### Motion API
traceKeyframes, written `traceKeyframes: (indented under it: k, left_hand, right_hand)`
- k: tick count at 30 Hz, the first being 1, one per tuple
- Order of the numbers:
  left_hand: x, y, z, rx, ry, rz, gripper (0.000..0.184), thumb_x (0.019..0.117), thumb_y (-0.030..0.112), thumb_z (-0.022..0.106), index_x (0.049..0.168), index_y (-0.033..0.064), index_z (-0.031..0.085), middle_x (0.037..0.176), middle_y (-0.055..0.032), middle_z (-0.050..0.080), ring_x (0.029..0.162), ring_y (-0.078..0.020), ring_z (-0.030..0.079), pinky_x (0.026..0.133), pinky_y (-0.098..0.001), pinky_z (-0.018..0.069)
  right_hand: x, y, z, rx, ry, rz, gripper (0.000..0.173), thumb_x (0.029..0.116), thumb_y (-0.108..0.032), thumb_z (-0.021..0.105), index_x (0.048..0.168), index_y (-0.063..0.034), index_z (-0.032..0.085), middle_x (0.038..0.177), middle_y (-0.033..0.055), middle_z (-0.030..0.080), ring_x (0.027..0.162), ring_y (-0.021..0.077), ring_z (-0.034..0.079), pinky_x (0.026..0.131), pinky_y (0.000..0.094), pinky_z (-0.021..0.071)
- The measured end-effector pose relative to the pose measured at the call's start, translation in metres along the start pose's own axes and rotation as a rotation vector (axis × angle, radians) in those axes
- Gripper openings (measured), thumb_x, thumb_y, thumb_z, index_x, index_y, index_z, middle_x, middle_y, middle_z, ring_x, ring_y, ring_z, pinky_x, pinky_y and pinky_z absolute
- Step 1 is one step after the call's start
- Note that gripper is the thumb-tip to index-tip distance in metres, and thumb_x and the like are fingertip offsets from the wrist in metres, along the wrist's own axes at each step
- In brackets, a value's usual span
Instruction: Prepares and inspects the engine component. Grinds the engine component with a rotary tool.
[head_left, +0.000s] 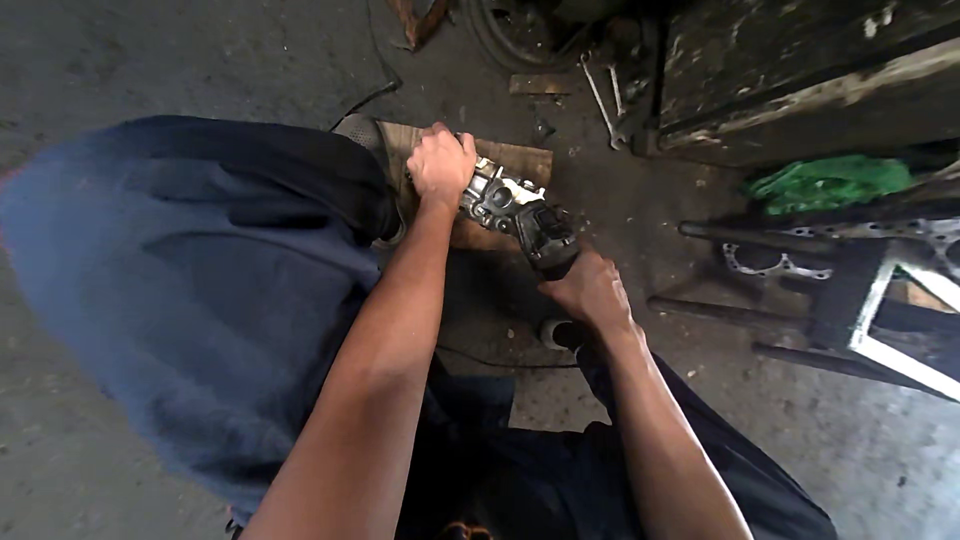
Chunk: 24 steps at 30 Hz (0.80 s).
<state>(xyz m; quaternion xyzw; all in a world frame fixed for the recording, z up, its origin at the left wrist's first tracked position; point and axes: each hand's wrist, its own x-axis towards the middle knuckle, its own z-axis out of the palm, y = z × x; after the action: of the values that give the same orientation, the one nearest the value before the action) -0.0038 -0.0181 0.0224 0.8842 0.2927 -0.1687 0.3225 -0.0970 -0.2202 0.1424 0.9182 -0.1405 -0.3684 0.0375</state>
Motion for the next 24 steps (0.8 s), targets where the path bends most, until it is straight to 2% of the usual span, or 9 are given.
traceKeyframes:
  k: [18,24]
  left_hand:
    - [0.001,0.000,0.001,0.006,0.007,0.004,0.051,0.1020,0.047,0.042,0.124,0.0068,0.066,0.122,-0.0163,0.070,0.112,-0.0345,0.069,0.088,-0.0579,0.0542]
    - [0.001,0.001,-0.001,-0.001,0.005,-0.002,0.051,0.1020,0.047,0.043,0.124,0.0067,0.065,0.123,-0.0159,0.069,0.112,-0.0348,0.068,0.088,-0.0583,0.0536]
  right_hand:
    - [0.018,0.006,0.013,0.059,0.033,-0.005,0.086,0.0754,-0.041,0.087,0.144,-0.0056,0.049,0.114,0.0241,0.069,0.108,0.0429,0.067,0.091,0.0624,0.0531]
    - [0.006,0.005,-0.004,0.099,-0.019,0.003,0.082,0.0754,-0.042,0.087,0.140,-0.0055,0.053,0.115,0.0226,0.069,0.109,0.0404,0.067,0.092,0.0619,0.0526]
